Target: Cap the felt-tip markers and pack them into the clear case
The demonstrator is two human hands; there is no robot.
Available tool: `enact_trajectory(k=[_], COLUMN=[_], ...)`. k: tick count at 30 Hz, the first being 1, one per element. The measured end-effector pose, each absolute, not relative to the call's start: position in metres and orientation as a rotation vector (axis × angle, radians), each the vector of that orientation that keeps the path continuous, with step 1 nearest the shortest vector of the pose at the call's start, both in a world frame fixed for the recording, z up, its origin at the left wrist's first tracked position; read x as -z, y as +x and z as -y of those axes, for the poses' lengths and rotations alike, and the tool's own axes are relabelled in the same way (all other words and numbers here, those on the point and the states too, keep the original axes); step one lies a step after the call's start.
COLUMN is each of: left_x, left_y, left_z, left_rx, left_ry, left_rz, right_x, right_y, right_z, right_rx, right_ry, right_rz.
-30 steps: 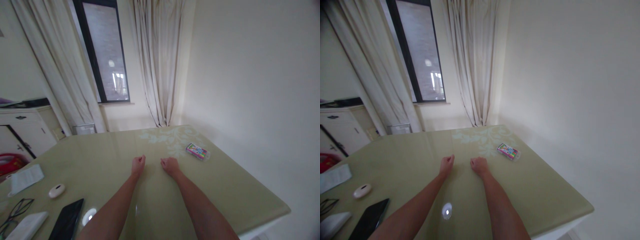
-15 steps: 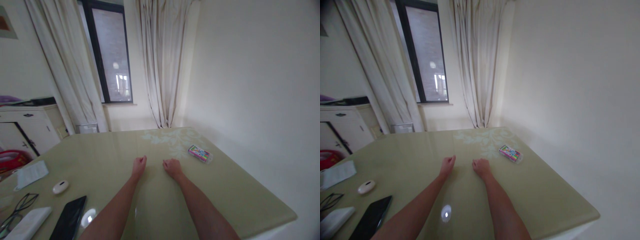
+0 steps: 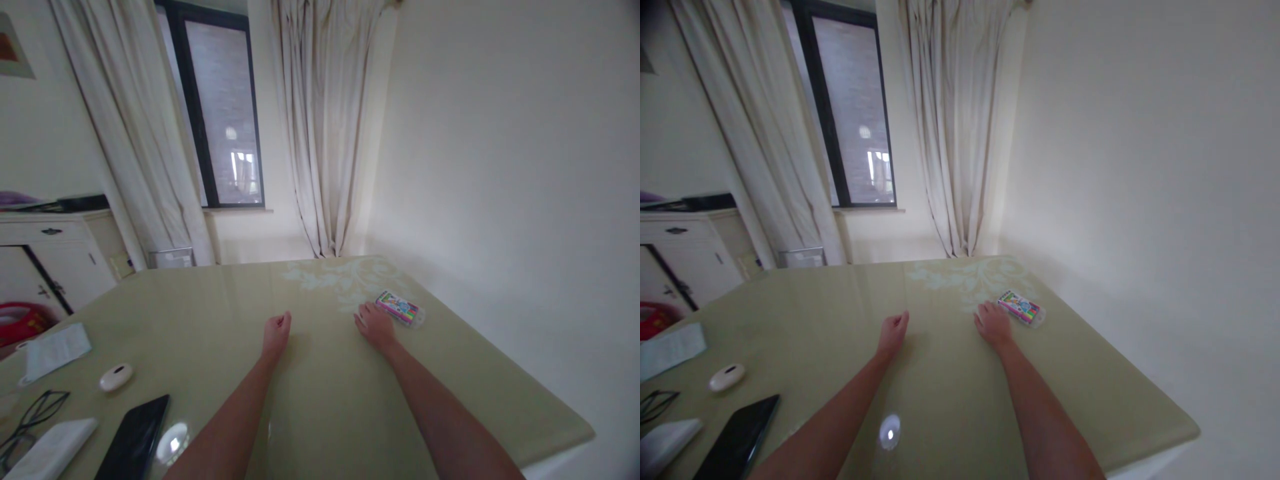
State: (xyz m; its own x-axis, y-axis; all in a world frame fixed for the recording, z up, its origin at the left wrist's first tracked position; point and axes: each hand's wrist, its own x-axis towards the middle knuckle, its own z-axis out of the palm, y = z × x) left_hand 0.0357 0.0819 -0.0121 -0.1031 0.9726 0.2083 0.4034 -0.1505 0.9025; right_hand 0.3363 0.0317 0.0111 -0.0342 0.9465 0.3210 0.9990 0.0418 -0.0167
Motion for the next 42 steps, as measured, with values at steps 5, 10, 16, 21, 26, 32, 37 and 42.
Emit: enact_trajectory(k=[5, 10, 16, 21, 26, 32, 37, 42], left_x=[0.013, 0.015, 0.016, 0.018, 0.022, 0.025, 0.026, 0.035], left_y=[0.035, 0.034, 0.032, 0.031, 0.031, 0.030, 0.033, 0.033], left_z=[-0.082, -0.082, -0.083, -0.084, -0.086, -0.091, -0.088, -0.073], left_rx=[-1.247, -1.250, -1.261, -1.280, -1.291, -1.351, -1.320, -1.183], left_ry=[1.582, 1.597, 1.607, 1.622, 1.673, 1.785, 1.961, 2.119], left_rz=[-1.520, -1.511, -1.515, -1.522, -1.524, -1.482, -1.334, -1.215], right_x=[-0.017, -0.009, -0.009, -0.007, -0.005, -0.006, -0.002, 0.001], right_y=[0.417, 0.459, 0.458, 0.447, 0.416, 0.349, 0.290, 0.253], right_z=[-0.018, -0.009, -0.013, -0.014, -0.019, -0.023, -0.021, -0.024], right_rx=[0.468, 0.295, 0.188, 0.126, 0.067, -0.140, -0.271, -0.329], right_ry=[-2.223, -2.457, -2.441, -2.306, -2.150, -1.869, -1.586, -1.498], right_rz=[1.761, 1.711, 1.694, 1.740, 1.794, 1.950, 2.092, 2.151])
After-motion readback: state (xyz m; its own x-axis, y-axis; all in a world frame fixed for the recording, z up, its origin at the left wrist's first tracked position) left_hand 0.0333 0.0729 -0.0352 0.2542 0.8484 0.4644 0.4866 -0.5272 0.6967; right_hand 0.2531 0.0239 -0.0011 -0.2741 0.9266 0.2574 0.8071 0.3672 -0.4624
